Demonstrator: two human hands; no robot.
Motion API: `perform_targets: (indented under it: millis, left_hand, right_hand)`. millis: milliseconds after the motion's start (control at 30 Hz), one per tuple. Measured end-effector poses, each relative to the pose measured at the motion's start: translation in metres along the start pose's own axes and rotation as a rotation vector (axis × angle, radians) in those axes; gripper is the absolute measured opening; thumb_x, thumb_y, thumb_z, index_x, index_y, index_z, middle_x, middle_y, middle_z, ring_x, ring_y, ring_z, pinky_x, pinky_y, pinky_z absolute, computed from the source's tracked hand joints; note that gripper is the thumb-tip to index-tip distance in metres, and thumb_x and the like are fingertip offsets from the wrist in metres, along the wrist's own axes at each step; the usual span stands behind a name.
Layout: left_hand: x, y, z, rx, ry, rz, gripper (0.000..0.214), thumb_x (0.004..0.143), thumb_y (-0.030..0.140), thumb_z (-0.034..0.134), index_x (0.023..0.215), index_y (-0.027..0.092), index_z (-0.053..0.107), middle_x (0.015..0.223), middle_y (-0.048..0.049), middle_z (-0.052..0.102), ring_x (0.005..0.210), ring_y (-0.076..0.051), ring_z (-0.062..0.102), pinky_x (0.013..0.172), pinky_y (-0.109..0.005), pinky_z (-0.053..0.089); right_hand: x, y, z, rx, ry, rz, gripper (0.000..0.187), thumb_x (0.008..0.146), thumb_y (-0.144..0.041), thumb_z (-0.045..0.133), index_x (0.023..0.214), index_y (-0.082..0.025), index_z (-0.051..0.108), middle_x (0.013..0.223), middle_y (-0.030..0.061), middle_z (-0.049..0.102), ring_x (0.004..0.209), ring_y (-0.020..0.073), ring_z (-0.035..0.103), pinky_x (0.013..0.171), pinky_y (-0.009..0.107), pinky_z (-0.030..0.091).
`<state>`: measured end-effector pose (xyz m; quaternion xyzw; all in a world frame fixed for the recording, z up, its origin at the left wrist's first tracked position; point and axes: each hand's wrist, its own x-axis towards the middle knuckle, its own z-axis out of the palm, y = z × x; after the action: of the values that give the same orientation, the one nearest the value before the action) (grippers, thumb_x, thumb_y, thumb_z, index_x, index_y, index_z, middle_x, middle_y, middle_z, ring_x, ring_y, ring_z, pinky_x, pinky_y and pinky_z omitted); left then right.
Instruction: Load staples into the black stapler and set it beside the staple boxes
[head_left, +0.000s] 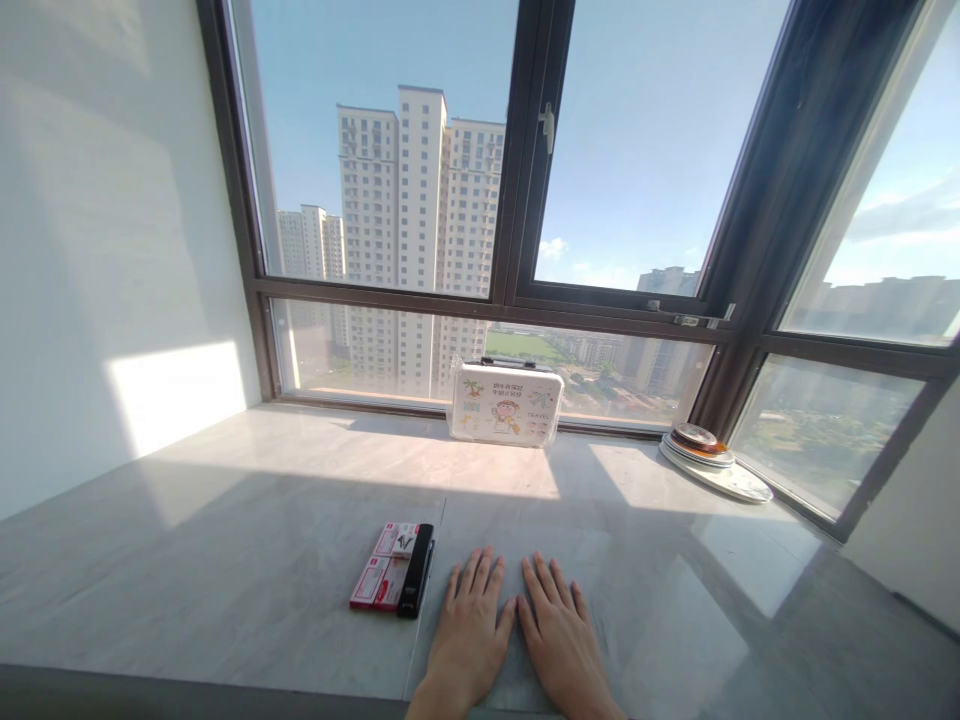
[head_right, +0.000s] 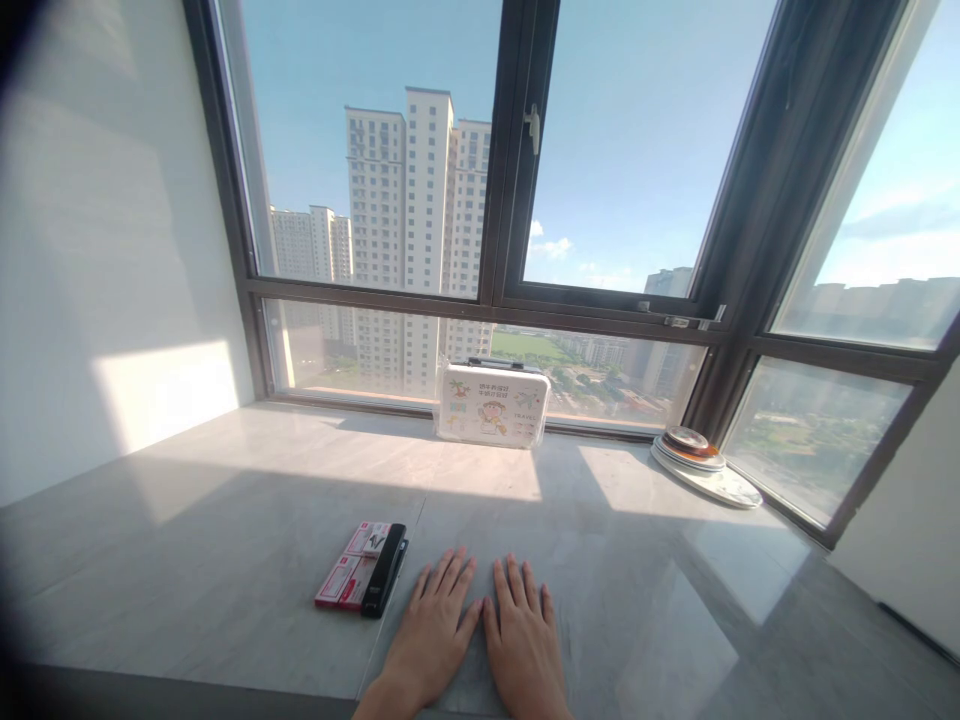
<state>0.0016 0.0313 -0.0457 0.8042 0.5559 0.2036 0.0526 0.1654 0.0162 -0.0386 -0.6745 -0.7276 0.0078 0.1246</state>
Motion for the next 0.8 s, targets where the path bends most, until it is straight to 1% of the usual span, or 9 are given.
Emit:
perform_targets:
  millis: [400, 800]
  left_hand:
    - [0.0007, -0.0003, 0.001, -0.031, 0.01, -0.004, 0.059, 0.103, 0.059, 0.021, 0.154, 0.034, 0.035, 0.164, 0.0006, 0.027, 0.152, -0.023, 0.022, 0.126, -0.051, 0.019]
    - [0.0011, 0.0001, -0.0008, -0.011, -0.014, -0.005, 0.059, 0.103, 0.056, 0.021, 0.155, 0.032, 0.032, 0.165, -0.0001, 0.025, 0.153, -0.025, 0.02, 0.126, -0.053, 0.018]
  right_hand:
    - [0.0002, 0.0013, 0.0037, 0.007, -0.005, 0.001, 0.058, 0.101, -0.048, 0.026, 0.156, -0.031, 0.03, 0.164, -0.0019, 0.023, 0.153, 0.0263, 0.018, 0.122, 0.053, 0.019]
    - [-0.0011, -0.0011, 0.0, 0.004, -0.008, 0.005, 0.058, 0.102, -0.048, 0.025, 0.157, -0.031, 0.031, 0.164, -0.0026, 0.022, 0.153, 0.0255, 0.017, 0.122, 0.052, 0.018]
